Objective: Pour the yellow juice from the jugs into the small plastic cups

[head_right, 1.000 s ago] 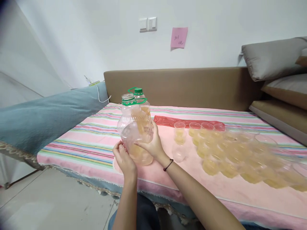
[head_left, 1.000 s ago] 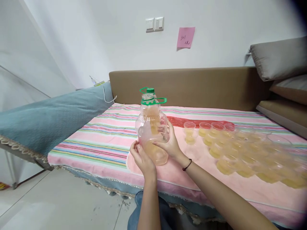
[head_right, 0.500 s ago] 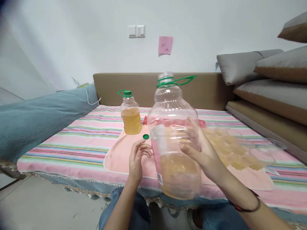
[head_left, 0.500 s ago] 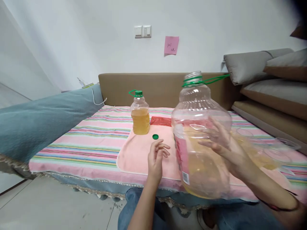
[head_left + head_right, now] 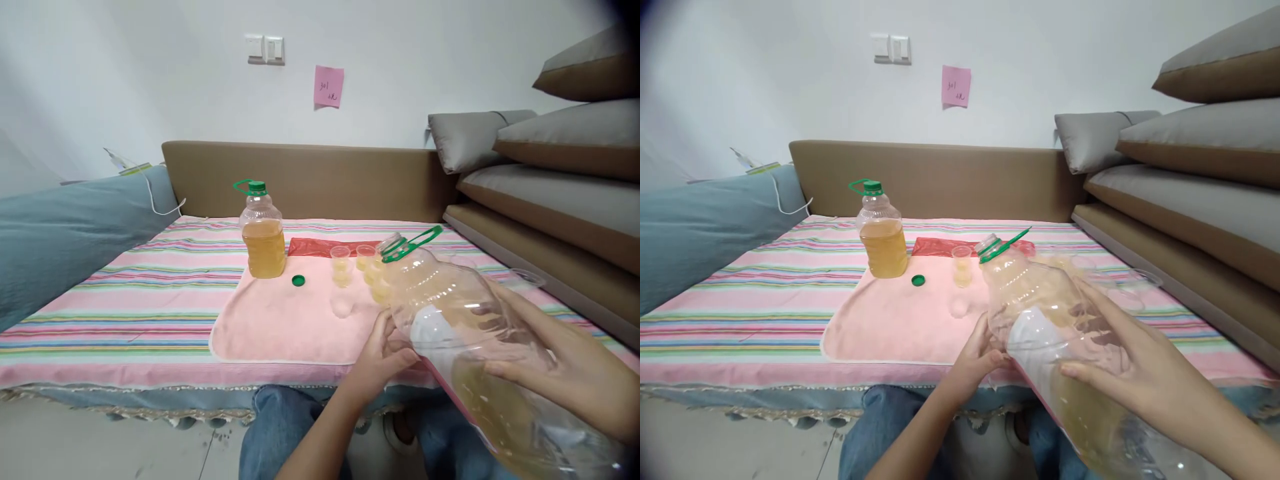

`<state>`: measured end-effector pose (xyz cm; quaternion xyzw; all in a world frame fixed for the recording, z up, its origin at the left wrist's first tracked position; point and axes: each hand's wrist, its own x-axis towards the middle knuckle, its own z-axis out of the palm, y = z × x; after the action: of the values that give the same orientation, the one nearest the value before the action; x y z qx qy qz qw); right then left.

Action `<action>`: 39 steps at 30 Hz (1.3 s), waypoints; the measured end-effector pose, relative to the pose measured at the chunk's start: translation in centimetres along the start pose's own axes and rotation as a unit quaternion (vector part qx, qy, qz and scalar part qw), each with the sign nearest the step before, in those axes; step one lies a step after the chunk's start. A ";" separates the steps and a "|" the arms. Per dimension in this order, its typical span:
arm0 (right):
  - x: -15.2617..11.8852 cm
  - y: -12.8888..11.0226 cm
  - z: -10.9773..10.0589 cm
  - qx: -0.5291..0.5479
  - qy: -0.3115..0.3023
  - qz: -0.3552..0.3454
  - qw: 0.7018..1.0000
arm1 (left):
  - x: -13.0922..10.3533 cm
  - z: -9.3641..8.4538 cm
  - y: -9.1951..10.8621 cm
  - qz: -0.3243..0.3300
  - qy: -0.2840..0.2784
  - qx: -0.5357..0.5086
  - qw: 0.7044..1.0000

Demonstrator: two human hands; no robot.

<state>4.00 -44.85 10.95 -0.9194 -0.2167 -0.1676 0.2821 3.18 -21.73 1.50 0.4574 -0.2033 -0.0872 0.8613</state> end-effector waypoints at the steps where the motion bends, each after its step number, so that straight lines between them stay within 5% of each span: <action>1: -0.2 0.3 -0.1 -0.014 -0.023 0.001 1.000 | 0.2 0.0 -0.3 -0.009 -0.006 -0.012 1.000; 7: -1.0 1.1 0.4 -0.104 -0.052 -0.012 0.993 | 0.7 -0.1 -2.0 -0.090 0.002 -0.073 0.993; 22: 0.7 -1.2 -0.9 -0.246 -0.131 -0.023 0.960 | 1.1 2.0 -4.4 -0.066 0.033 -0.182 0.981; 39: 4.1 -4.8 -0.9 -0.301 -0.202 0.017 0.932 | 1.3 1.7 -4.3 -0.063 0.020 -0.232 0.971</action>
<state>4.98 -40.50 15.56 -0.9792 -0.1929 -0.0307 -0.0549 3.78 -25.86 -0.82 0.2590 -0.1309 -0.1764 0.9406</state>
